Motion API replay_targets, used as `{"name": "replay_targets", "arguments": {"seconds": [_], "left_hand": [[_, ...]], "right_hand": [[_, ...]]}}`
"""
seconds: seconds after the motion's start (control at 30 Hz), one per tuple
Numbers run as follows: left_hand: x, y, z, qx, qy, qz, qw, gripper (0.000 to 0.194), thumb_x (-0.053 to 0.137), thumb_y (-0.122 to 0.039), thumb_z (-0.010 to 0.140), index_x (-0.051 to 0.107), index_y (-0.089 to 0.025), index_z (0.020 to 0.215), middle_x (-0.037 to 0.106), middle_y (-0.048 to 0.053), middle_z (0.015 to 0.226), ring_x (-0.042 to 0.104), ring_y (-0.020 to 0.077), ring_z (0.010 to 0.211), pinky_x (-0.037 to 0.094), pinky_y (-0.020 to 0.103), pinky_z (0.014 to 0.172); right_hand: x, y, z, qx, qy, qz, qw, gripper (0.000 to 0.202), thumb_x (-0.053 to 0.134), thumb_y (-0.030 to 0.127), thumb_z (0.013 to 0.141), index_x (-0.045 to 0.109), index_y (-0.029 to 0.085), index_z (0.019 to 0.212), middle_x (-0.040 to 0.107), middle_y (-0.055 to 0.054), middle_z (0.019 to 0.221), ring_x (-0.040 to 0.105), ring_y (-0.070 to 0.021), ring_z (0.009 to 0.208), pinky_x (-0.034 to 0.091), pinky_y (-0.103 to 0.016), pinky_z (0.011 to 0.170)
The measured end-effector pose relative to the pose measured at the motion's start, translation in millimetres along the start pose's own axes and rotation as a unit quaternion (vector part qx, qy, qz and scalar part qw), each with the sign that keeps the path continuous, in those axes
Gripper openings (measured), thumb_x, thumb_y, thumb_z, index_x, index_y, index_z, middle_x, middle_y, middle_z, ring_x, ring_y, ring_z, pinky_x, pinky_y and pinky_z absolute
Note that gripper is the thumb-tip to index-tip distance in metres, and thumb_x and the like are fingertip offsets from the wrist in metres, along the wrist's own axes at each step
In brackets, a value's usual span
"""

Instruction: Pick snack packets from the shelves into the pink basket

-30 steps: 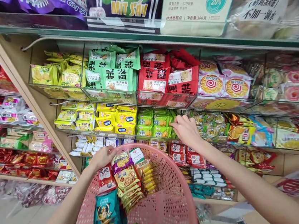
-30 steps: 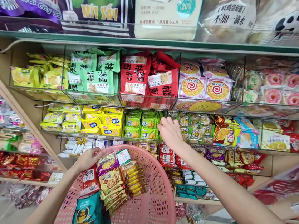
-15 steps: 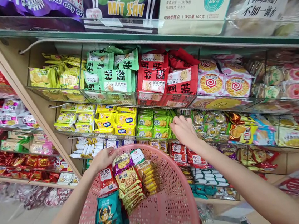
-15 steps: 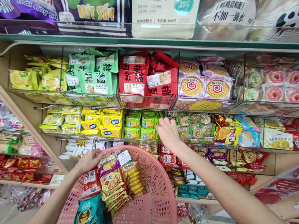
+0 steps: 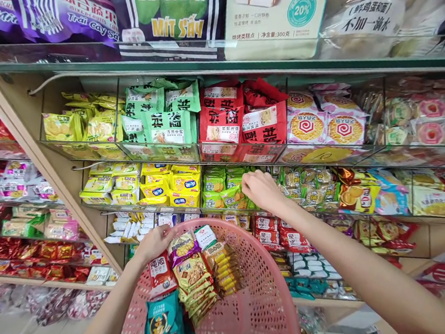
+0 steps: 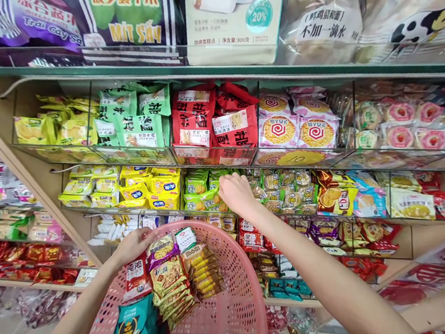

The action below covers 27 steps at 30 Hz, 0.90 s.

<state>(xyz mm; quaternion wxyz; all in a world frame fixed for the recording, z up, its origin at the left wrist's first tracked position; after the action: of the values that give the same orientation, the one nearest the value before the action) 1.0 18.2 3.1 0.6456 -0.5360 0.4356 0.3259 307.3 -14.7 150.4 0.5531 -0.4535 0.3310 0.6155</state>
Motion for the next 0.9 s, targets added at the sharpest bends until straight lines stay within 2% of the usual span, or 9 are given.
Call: {"name": "replay_targets", "arguments": {"seconds": [0.13,0.3,0.4,0.47,0.53,0.67,0.9], "left_hand": [[-0.2,1,0,0.007,-0.002,-0.007,1.000,0.051,0.029,-0.064,0.081,0.055,-0.021,0.080,0.065,0.007,0.076,0.060,0.0217,0.071,0.036,0.026,0.059],[0.5,2,-2,-0.002,-0.006,0.011,1.000,0.050,0.029,-0.062,0.081,0.056,-0.020,0.080,0.065,0.008,0.077,0.060,0.0216,0.072,0.035,0.026,0.059],[1.4,1,-4,-0.003,-0.004,0.014,1.000,0.049,0.030,-0.061,0.082,0.055,-0.020,0.077,0.064,0.007,0.076,0.060,0.0208,0.071,0.035,0.025,0.059],[1.5,1,-5,-0.002,-0.005,0.018,1.000,0.048,0.030,-0.061,0.082,0.055,-0.020,0.076,0.063,0.007,0.073,0.059,0.0203,0.070,0.034,0.025,0.058],[1.3,0,-6,-0.004,-0.009,0.024,1.000,0.049,0.030,-0.061,0.082,0.055,-0.020,0.075,0.062,0.006,0.071,0.058,0.0196,0.068,0.033,0.024,0.057],[1.1,0,-7,0.001,-0.011,0.023,1.000,0.050,0.030,-0.061,0.082,0.056,-0.019,0.074,0.061,0.006,0.069,0.057,0.0186,0.065,0.032,0.024,0.056],[0.3,-2,-8,-0.004,-0.014,0.019,1.000,0.051,0.032,-0.062,0.081,0.058,-0.018,0.079,0.063,0.007,0.072,0.060,0.0202,0.070,0.034,0.025,0.057]], "right_hand": [[-26,11,-5,-0.009,-0.040,-0.016,0.999,0.016,0.041,0.017,0.084,0.056,0.016,0.080,0.063,-0.010,0.089,0.050,-0.0236,0.088,0.031,-0.033,0.071],[-57,29,-33,-0.054,-0.058,0.039,0.996,0.017,0.040,0.022,0.083,0.053,0.018,0.073,0.060,-0.007,0.078,0.051,-0.0220,0.079,0.032,-0.032,0.068],[-61,42,-56,-0.079,-0.027,0.129,0.988,0.014,0.041,0.023,0.080,0.051,0.019,0.070,0.058,-0.004,0.072,0.051,-0.0179,0.070,0.032,-0.030,0.064],[-55,53,-70,-0.087,0.027,0.224,0.970,0.013,0.043,0.023,0.079,0.050,0.020,0.069,0.059,-0.001,0.072,0.050,-0.0143,0.064,0.032,-0.028,0.060],[-42,64,-84,-0.095,0.101,0.328,0.935,0.013,0.043,0.024,0.079,0.049,0.021,0.068,0.060,0.000,0.073,0.049,-0.0123,0.061,0.033,-0.026,0.058],[-6,82,-110,-0.077,0.248,0.489,0.833,0.011,0.044,0.024,0.078,0.050,0.019,0.071,0.060,-0.001,0.073,0.050,-0.0118,0.064,0.036,-0.024,0.058],[77,114,-163,0.048,0.406,0.617,0.672,0.005,0.047,0.018,0.068,0.047,0.018,0.064,0.047,0.005,0.060,0.043,-0.0083,0.059,0.032,-0.020,0.056]]}}
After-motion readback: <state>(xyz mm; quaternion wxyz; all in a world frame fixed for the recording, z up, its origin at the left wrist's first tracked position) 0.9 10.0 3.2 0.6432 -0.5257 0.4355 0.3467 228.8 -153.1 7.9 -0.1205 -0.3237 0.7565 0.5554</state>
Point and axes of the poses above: each hand's wrist, its own z-axis towards the middle knuckle, its own x-axis out of the palm, y = z × x, the point moved 3 cm from there along z, towards the middle knuckle
